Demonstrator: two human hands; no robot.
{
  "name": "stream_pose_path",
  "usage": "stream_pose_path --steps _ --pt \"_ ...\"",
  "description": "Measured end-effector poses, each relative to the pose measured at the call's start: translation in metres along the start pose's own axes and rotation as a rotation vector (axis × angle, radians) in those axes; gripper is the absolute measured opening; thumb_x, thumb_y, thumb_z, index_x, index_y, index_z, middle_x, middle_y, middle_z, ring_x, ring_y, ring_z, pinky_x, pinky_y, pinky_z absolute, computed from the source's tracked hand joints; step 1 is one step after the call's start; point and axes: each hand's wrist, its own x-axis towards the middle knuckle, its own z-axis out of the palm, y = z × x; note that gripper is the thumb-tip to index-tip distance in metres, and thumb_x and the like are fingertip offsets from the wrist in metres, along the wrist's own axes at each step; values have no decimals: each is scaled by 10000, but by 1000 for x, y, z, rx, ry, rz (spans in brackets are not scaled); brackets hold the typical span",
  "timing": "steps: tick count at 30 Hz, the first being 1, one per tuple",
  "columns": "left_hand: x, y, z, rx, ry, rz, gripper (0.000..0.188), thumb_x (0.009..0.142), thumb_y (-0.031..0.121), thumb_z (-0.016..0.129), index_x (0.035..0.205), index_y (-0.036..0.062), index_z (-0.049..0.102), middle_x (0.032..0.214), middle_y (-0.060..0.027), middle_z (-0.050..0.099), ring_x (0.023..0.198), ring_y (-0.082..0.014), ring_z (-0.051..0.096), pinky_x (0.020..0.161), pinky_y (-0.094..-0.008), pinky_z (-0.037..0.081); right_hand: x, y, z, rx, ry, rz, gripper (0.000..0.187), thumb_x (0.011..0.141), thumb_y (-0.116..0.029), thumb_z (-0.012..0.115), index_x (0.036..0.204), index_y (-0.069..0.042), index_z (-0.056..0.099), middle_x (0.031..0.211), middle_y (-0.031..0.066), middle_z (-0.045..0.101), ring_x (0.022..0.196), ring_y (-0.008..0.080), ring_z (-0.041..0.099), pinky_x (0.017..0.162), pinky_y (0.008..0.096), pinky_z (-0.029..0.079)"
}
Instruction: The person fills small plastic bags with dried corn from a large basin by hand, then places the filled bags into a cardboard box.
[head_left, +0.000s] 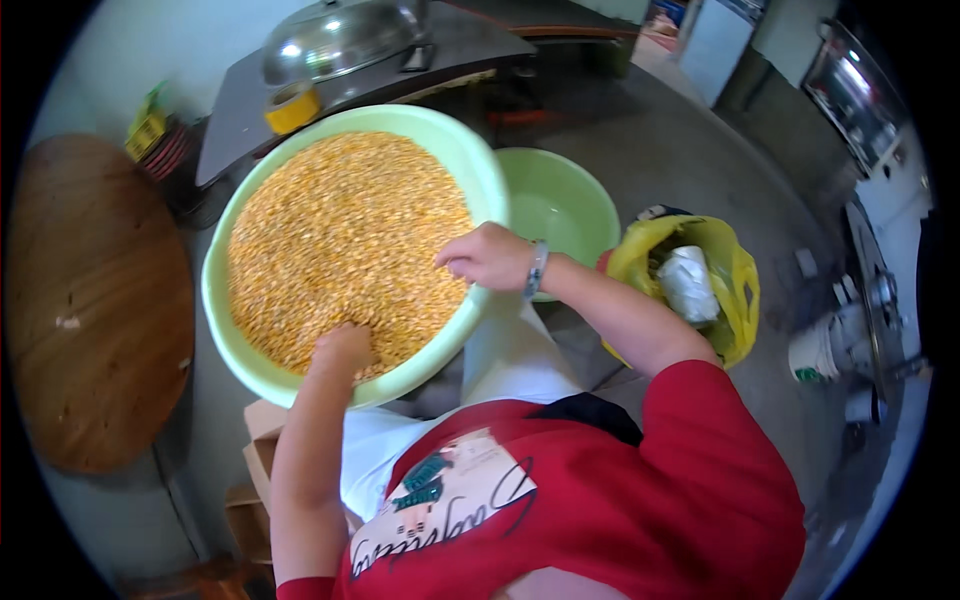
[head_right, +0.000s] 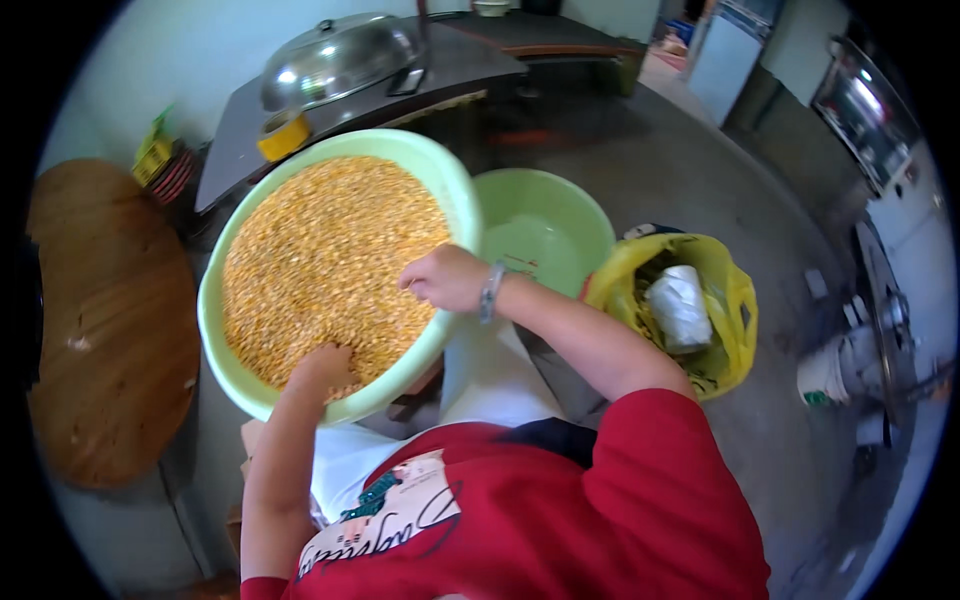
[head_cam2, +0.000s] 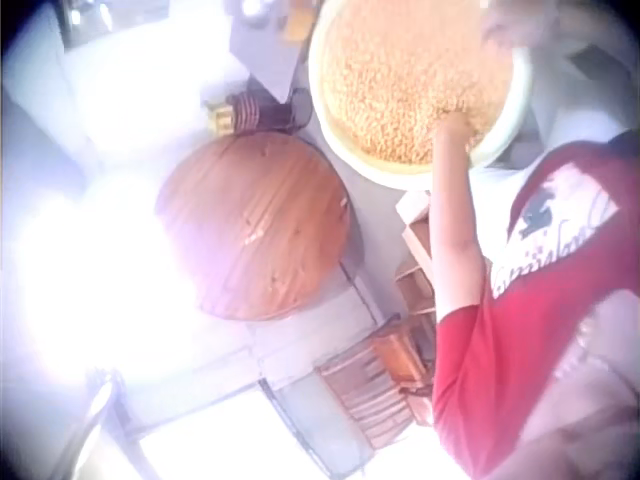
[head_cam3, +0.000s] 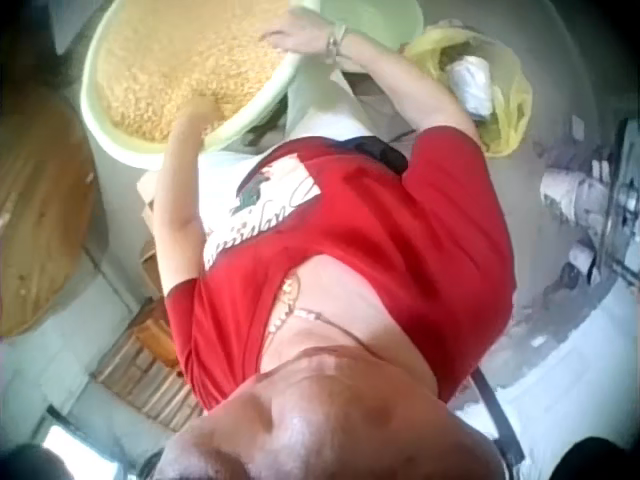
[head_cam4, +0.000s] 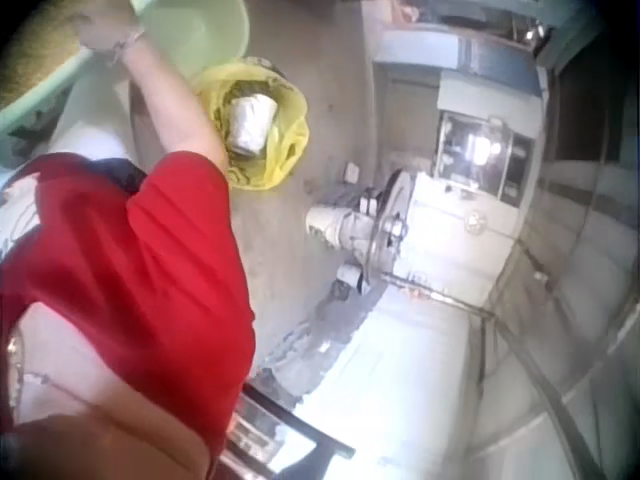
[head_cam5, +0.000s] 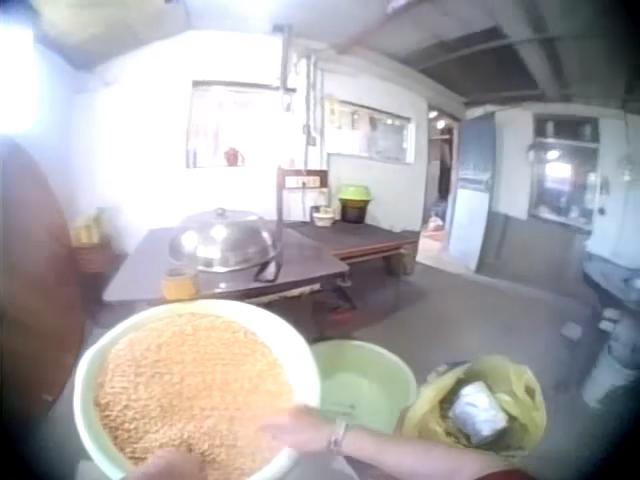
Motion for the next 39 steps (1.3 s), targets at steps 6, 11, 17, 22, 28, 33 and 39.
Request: stream_pose_path --steps 6,11,17,22,28,33,39 --pt "0 4 -11 -34 -118 -11 410 745 284 552 1082 51 567 1039 -171 596 985 -305 565 863 -397 436 -121 70 -99 -9 457 469 148 683 -11 504 710 -65 639 642 79 621 580 183 602 568 297 478" --pt "-2 7 -11 -48 -31 27 397 761 335 542 1038 52 576 1041 -175 591 982 -310 560 845 -406 435 -257 137 -155 161 641 756 241 680 71 538 892 -17 614 838 74 632 790 160 602 734 287 479" --pt "3 3 -3 -42 63 26 394 771 359 553 1000 39 578 1014 -173 596 963 -310 562 830 -414 436 -314 134 -130 -170 493 1016 600 620 -64 703 1184 -46 498 1095 138 567 1030 223 539 869 322 436" --pt "1 2 -5 -40 88 48 388 769 346 550 1006 41 580 1011 -170 598 966 -308 560 832 -414 436 -314 133 -111 -544 143 1216 366 743 -215 610 1094 -121 562 895 162 624 840 306 590 762 374 464" --pt "2 -6 1 -98 122 40 384 764 334 550 1010 41 580 1014 -166 599 966 -296 562 833 -411 436 -292 117 -119 -181 930 899 143 873 -176 486 851 -40 526 665 72 581 552 165 538 511 304 415" --pt "2 -4 0 -125 160 50 362 765 330 549 984 44 584 1005 -169 599 957 -299 561 820 -410 439 -251 74 -117 176 952 686 136 876 -151 507 916 -28 550 669 -17 544 549 62 475 494 207 389" --pt "0 -5 -2 -105 181 36 339 765 317 565 979 55 588 976 -163 604 932 -301 568 801 -407 444 -188 26 -57 -183 474 507 98 823 -150 557 858 -64 587 591 63 577 512 124 542 476 267 424"
